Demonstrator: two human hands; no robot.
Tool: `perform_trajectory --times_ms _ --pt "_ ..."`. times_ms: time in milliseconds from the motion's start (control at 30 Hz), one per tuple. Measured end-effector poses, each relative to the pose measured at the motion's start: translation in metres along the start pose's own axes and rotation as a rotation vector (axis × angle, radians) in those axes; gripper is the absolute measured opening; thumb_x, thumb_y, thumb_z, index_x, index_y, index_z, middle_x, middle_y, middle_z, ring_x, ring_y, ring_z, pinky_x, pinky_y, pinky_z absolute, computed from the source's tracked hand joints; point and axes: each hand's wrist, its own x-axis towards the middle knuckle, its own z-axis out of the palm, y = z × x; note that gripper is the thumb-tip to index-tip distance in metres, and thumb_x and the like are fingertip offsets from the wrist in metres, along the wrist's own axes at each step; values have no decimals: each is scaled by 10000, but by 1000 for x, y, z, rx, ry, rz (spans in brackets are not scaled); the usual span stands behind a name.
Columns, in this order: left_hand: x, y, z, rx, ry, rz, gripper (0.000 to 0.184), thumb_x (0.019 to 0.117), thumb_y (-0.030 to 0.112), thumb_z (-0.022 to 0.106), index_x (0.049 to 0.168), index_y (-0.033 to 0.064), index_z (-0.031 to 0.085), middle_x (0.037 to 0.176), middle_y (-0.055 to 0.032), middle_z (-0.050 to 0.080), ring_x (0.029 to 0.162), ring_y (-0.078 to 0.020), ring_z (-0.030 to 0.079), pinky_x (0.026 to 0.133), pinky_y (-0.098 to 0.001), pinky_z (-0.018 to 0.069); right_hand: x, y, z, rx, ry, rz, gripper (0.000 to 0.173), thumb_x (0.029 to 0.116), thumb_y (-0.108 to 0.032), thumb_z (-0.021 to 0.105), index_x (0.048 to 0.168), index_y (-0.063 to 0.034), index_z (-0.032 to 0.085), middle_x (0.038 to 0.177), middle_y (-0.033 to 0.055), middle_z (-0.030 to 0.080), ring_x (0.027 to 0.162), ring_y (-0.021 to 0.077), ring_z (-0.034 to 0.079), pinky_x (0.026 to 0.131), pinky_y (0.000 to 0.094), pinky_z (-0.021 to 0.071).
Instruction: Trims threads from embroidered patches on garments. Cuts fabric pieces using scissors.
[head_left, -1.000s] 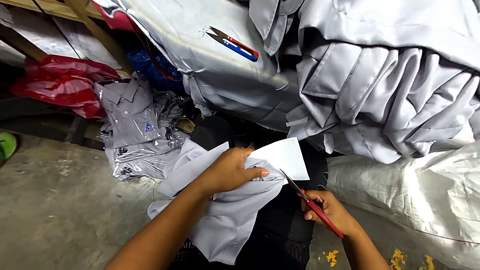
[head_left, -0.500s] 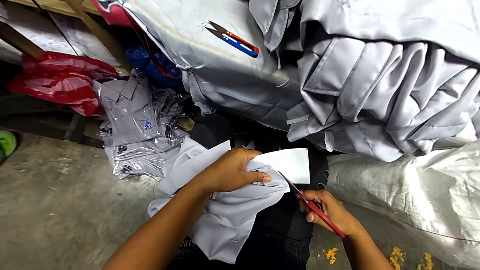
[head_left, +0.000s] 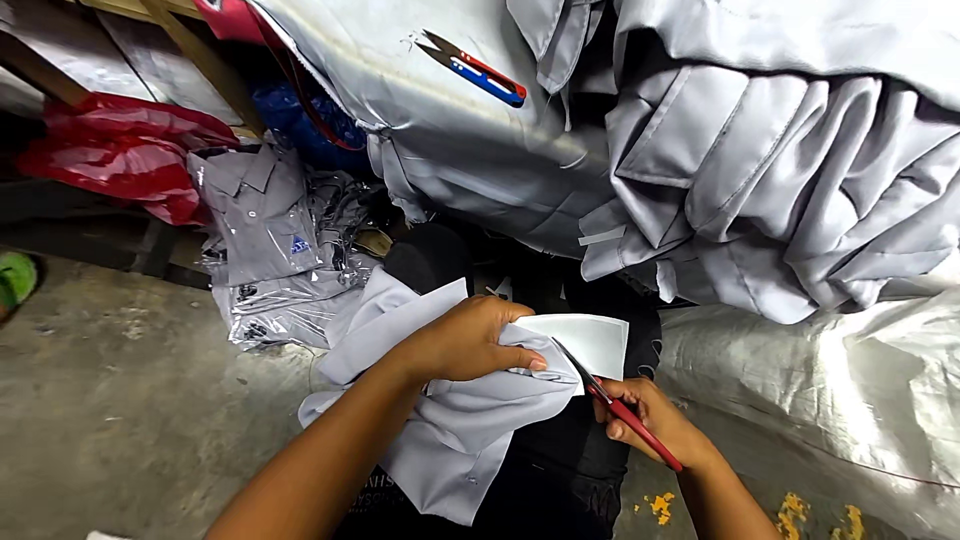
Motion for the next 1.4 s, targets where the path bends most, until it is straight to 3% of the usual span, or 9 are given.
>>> perform_trajectory --times_ms 200,367,533,767,867,1067,1233,1300,1400 --pt "-1 0 -1 -27 -3 -4 187 894 287 770 855 117 700 688 84 636 623 48 572 570 -154 468 1 6 9 37 60 -15 609 909 -685 619 727 -103 609 575 -96 519 505 -78 440 465 127 347" --pt "1 -1 1 -2 -85 8 216 898 302 763 836 115 675 666 93 600 608 52 537 559 -159 434 4 0 14 71 12 -7 633 917 -701 581 849 -78 667 641 -126 552 565 -115 461 518 92 376" --pt "1 -2 -1 -25 -88 -12 206 892 296 773 857 107 701 685 87 633 622 60 562 574 -152 460 9 7 19 84 57 -35 587 920 -663 621 738 -104 622 583 -109 526 519 -94 451 477 111 361" --pt "3 -1 3 -36 -164 -2 212 893 285 773 855 97 685 684 96 622 622 70 550 570 -140 440 10 5 28 212 26 -41 541 918 -664 617 840 -132 671 652 -160 570 589 -125 500 542 86 416" --pt "3 0 2 -20 -191 -14 223 888 295 777 874 84 703 705 86 644 642 69 563 592 -142 456 12 9 30 241 34 -42 493 916 -595 678 747 -133 646 586 -144 535 509 -105 467 467 100 388" --pt "5 6 9 224 -241 -28 329 882 407 757 826 97 663 638 46 557 613 -69 524 591 -327 423 36 -20 27 141 294 -49 349 937 -440 721 839 -106 690 662 -145 606 542 -104 507 496 96 430" --pt "5 16 9 450 -228 -67 479 859 544 739 847 68 681 700 -43 612 693 -201 592 644 -452 449 81 -48 30 42 278 -107 188 902 -186 691 790 -37 672 647 -96 586 581 -111 487 541 87 396" --pt "-7 13 -4 610 -143 -49 567 827 636 718 909 75 717 748 -60 669 752 -226 649 772 -507 489 91 -51 28 22 290 -124 142 872 -132 666 763 -43 660 616 -92 558 556 -105 471 518 89 381" --pt "-35 5 -22 764 92 -29 488 851 607 704 821 119 709 700 -15 666 747 -186 679 972 -528 485 99 -50 26 -105 547 -123 69 818 -118 689 787 -57 679 624 -67 586 555 -65 513 515 128 426"
